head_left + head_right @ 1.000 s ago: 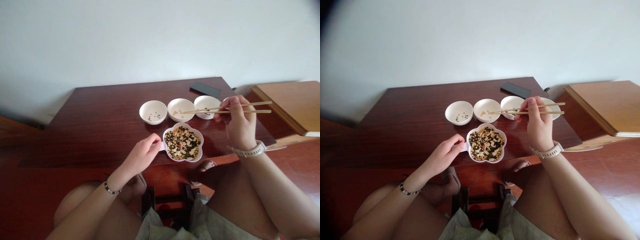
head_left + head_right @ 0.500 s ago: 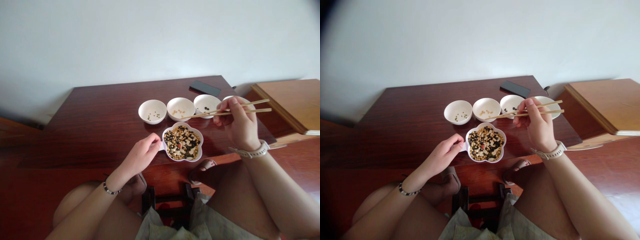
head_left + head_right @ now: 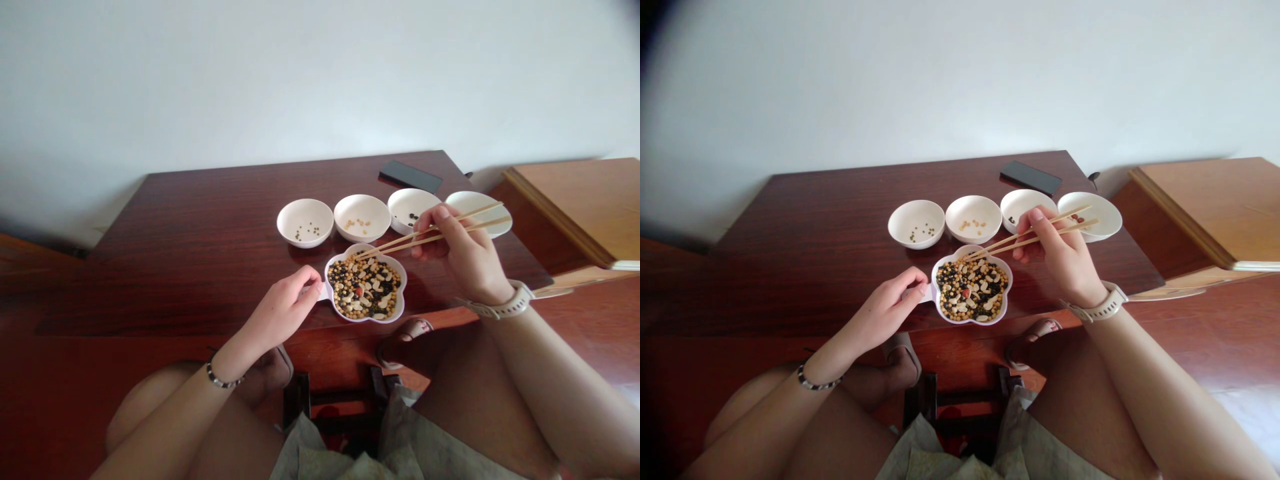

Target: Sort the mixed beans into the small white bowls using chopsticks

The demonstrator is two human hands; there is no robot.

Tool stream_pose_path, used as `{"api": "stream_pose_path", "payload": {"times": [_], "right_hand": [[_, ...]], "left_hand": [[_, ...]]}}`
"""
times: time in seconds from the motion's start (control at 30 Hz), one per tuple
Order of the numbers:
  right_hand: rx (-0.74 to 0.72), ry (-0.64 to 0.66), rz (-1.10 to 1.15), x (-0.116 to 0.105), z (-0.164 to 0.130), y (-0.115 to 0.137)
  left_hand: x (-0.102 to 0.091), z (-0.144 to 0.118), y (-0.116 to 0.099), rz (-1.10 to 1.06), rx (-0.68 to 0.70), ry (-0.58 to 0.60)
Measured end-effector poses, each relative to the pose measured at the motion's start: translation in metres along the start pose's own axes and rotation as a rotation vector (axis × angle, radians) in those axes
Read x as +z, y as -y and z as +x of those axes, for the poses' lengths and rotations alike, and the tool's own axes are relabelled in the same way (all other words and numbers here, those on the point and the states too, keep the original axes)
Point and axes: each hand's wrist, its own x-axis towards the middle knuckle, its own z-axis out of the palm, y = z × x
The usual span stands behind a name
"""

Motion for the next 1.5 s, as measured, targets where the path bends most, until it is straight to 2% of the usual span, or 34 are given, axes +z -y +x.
{"api": "stream_pose_path", "payload": {"times": [0.57,1.0,1.17,1.5], "right_hand": [[0.015,0.107,-0.022,0.0028,0.0005,-0.0060],[0.033,0.148,0.045,0.0066,-0.0023,-0.0069],[0.007,0.124,0.001,0.0058,-0.0018,-0.0058],[0.001,0.035,0.061,0.0054,-0.0012,-0.0031]], "left_hand": [[0.0004,0.0009,0.0003,0.005,0.010,-0.001],[0.0016,0.0013,0.0001,0.001,0.004,-0.001],[0.0009,0.0011,-0.0006,0.012,0.003,-0.001],[0.0009,0.0001,-0.0028,0.012,0.000,-0.001]]}}
